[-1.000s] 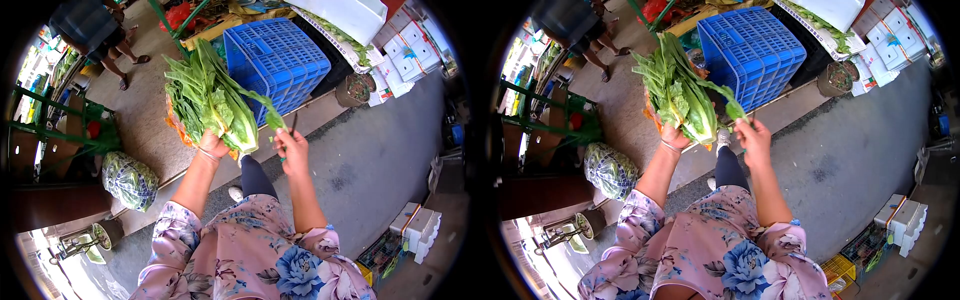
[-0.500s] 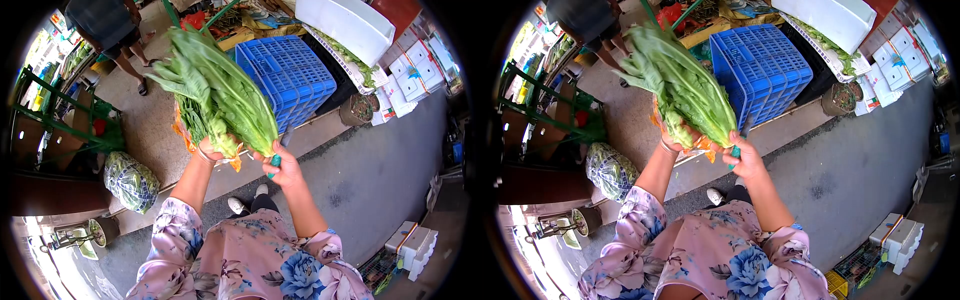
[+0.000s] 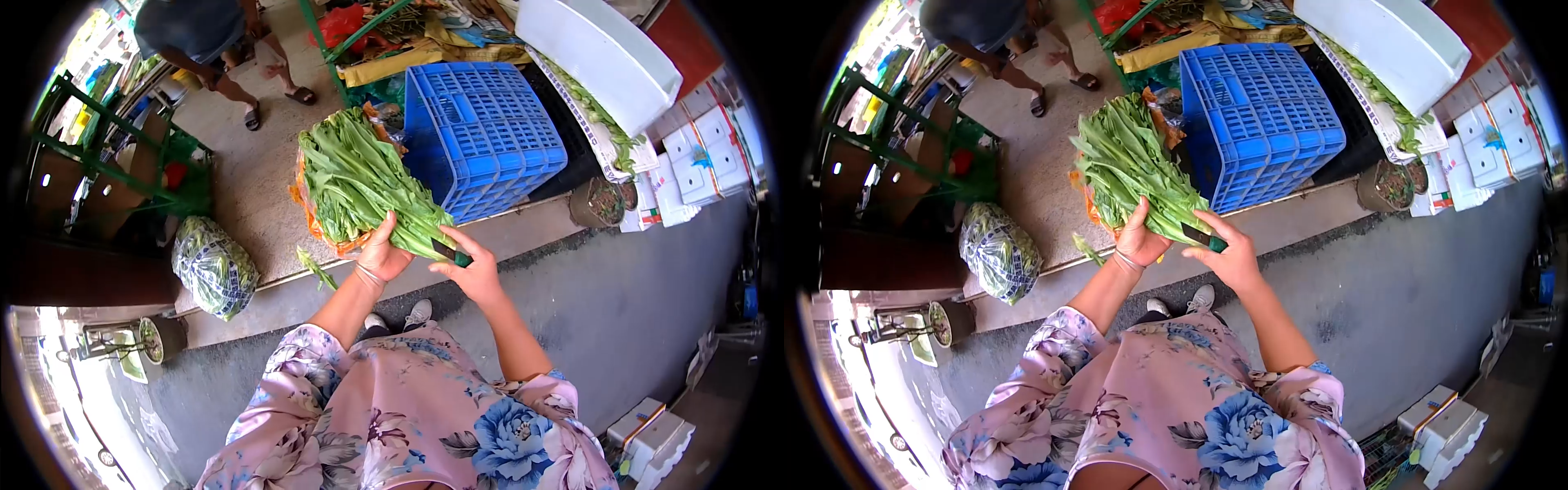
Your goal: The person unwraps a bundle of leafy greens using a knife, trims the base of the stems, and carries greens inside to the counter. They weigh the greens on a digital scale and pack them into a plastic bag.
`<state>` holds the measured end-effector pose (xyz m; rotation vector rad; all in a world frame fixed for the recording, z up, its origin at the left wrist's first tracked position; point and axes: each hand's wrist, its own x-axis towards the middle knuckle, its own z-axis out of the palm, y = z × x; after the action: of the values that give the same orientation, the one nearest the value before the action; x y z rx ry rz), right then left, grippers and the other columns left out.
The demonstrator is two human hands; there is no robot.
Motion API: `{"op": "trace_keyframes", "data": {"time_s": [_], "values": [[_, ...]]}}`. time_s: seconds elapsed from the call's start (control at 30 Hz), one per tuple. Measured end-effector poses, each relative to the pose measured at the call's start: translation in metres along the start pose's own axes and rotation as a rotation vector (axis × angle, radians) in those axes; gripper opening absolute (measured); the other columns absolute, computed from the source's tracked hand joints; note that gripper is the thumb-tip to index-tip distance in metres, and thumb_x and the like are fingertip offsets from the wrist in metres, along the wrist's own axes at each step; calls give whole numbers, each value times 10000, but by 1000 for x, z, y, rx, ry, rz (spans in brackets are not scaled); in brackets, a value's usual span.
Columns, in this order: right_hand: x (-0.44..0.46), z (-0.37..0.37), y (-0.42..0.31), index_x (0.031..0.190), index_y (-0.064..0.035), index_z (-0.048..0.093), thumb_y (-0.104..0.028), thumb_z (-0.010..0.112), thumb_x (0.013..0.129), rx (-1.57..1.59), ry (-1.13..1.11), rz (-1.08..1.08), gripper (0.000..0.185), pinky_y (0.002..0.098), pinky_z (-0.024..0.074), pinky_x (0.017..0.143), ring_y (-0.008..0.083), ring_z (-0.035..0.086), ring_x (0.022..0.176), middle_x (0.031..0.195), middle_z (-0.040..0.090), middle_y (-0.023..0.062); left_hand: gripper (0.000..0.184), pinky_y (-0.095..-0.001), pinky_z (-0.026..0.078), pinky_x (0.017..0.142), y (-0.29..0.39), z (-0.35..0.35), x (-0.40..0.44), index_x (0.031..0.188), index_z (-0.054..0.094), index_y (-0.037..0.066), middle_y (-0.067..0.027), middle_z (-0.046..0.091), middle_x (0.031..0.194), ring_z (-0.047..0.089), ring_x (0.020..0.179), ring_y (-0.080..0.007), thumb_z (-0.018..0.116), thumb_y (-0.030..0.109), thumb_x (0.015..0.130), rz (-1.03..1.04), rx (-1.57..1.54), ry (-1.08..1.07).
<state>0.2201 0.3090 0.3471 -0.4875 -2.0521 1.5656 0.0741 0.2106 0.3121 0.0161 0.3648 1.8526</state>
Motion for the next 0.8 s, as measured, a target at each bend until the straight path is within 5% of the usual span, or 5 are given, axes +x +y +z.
{"op": "trace_keyframes", "data": {"time_s": [0.2,0.43,0.57,0.73,0.8], "values": [[0,-4,29,936,15,617,-28,663,736,149,130,230,209,228,455,695,86,564,765,850,640,50,571,-436,292,997,-10,-14,6,1233,389,90,-74,448,1239,410,1156,-252,638,299,762,107,82,-34],[26,-21,2,868,30,618,-28,660,746,-239,338,-31,142,201,432,656,48,522,713,761,615,10,613,-442,287,1002,-13,-8,6,1246,383,97,-87,444,1252,402,1170,-266,663,278,732,144,12,37],[52,-38,-9,894,-34,570,-57,609,787,437,430,239,116,155,295,367,98,609,636,789,607,52,496,-469,302,983,0,-21,5,1217,419,87,-100,502,1191,460,1115,-294,558,210,757,213,-118,134],[36,-63,48,905,4,567,-47,576,806,606,354,414,112,170,353,383,100,598,608,881,617,146,524,-451,307,984,32,-27,-3,1203,434,72,-100,499,1198,453,1123,-279,563,173,706,325,-252,146],[21,-56,88,945,40,570,-58,572,811,-176,133,768,167,179,419,430,126,613,642,893,615,159,515,-449,308,984,47,-37,-2,1199,439,71,-97,500,1197,456,1119,-280,561,165,707,357,-258,153]]}}
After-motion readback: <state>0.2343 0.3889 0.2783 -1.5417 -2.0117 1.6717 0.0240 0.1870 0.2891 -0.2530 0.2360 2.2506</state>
